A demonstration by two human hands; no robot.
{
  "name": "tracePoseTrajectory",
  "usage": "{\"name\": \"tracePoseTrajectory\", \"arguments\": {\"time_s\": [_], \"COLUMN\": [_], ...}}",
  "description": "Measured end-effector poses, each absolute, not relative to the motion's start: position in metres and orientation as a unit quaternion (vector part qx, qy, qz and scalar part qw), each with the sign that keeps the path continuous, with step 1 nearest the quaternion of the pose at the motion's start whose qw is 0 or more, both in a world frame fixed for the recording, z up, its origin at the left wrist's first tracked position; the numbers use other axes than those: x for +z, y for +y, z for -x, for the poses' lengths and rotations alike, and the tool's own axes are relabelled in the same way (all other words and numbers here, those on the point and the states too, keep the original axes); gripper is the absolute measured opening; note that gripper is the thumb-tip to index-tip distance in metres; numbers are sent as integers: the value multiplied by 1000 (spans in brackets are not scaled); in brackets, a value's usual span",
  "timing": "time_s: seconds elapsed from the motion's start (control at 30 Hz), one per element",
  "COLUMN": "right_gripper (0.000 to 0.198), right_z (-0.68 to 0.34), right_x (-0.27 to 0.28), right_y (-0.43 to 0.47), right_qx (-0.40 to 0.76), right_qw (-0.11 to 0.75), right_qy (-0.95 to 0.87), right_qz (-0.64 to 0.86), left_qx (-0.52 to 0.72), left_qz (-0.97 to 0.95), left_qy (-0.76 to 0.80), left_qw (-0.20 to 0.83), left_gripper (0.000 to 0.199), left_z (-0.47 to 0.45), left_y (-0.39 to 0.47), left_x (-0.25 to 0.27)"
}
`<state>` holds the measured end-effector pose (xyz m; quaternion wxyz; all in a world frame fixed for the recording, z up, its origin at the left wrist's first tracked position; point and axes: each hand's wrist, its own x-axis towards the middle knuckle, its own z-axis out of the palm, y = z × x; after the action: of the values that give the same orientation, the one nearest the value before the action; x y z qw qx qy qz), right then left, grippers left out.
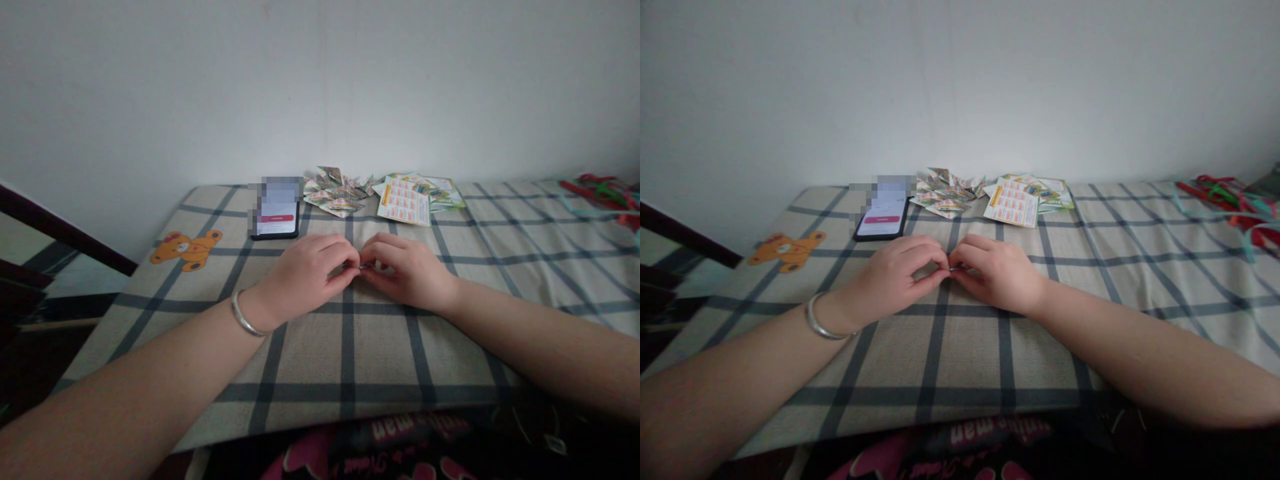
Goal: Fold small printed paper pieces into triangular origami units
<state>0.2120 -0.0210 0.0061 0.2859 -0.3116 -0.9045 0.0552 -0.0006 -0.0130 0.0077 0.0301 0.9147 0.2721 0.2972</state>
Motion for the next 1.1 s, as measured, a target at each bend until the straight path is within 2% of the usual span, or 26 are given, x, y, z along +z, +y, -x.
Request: {"name": "tracePoseTrajectory", "arguments": {"time_s": [0.37,1.1], "right_gripper": [8,6], "right_z": [-214,-215], "right_x": [7,10], "right_y": [-20,-25], "right_qx": [65,57], "right_qw": [299,292], "right_qy": [-915,-901], "right_qz": [263,315], "left_qx": [279,275], "left_qz": [-921,-922], "left_qy": [271,271], "left_qw": [31,43], "left_gripper": [5,2], "left_z": [2,3], "left_y": [-13,-13], "left_x": [8,9]}}
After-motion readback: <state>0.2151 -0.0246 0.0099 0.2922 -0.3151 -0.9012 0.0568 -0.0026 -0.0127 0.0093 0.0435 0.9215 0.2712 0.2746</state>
